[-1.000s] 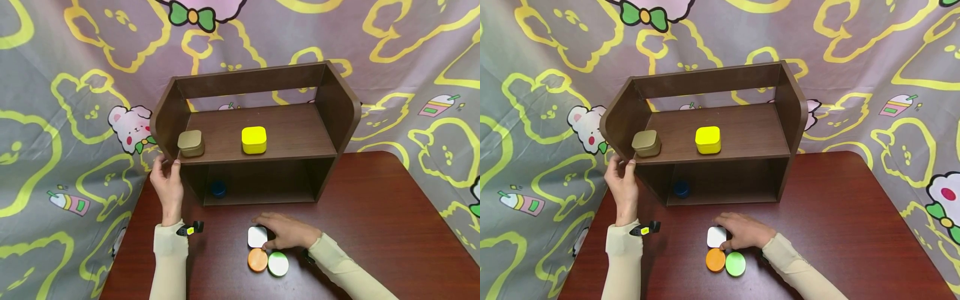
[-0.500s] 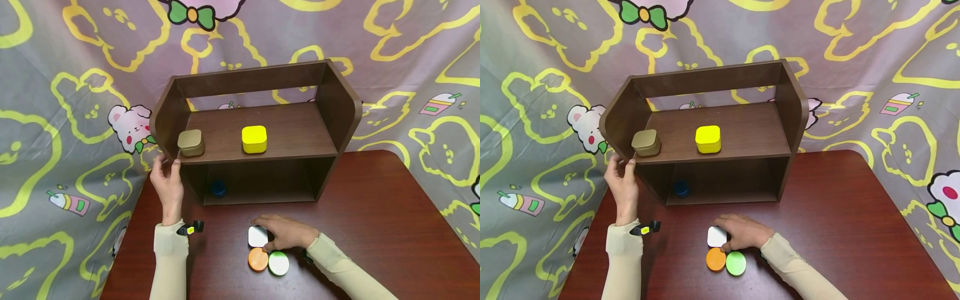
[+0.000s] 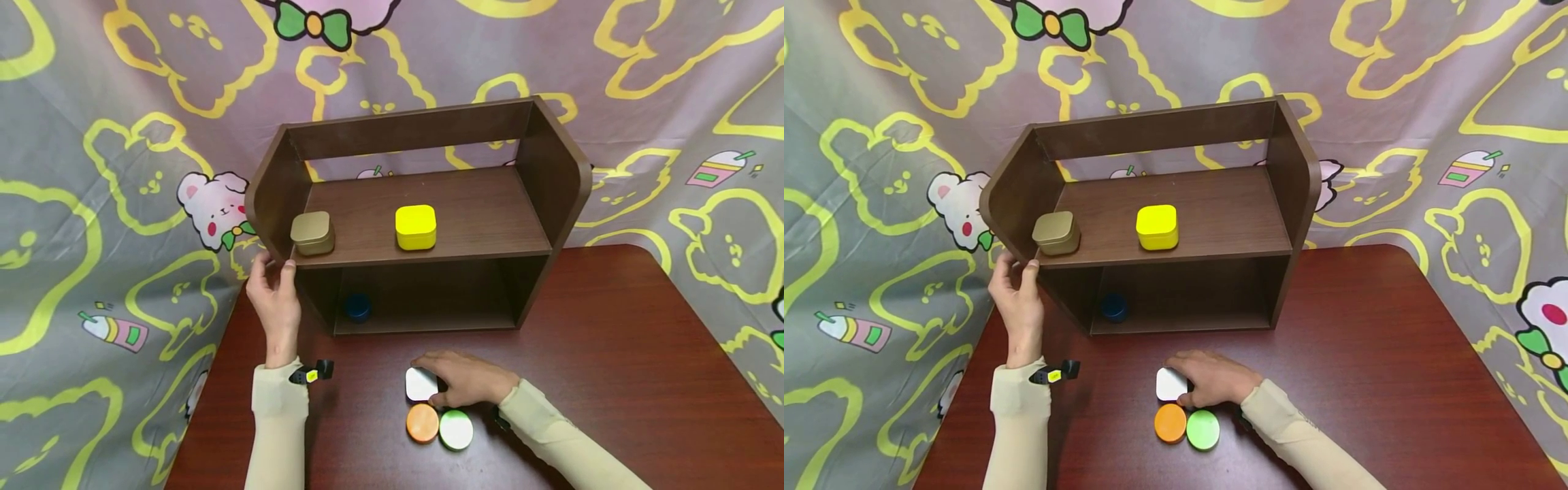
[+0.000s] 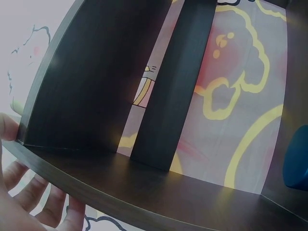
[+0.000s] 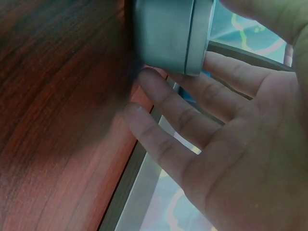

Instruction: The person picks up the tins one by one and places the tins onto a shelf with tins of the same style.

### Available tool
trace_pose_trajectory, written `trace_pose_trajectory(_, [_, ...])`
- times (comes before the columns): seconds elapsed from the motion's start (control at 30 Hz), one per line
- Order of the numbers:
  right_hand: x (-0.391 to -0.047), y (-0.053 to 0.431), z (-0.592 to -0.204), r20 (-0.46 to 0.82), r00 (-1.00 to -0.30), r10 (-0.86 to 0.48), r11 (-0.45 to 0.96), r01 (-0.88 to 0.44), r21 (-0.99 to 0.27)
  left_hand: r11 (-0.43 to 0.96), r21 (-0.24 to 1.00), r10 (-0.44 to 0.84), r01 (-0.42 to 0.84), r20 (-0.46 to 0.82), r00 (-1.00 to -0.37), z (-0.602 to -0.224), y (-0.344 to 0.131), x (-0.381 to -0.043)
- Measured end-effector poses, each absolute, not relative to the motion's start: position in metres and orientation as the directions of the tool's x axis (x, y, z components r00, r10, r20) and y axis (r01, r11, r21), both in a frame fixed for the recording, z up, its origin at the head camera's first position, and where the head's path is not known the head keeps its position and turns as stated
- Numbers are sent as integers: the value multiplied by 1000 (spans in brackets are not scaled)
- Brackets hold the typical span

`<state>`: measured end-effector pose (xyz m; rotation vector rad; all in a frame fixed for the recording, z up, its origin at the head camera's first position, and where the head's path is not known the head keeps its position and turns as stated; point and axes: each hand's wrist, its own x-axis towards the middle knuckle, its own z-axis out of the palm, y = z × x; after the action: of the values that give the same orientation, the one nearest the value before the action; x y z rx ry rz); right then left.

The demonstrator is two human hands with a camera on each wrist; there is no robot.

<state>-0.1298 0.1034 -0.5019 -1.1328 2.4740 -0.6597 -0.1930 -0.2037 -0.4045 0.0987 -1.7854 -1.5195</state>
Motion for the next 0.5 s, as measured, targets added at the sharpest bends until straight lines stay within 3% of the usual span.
trace_pose_trajectory(0.5, [-130, 106, -499, -160, -669, -726, 646, -582, -495, 281, 872, -514, 401, 490, -705, -404, -204, -192])
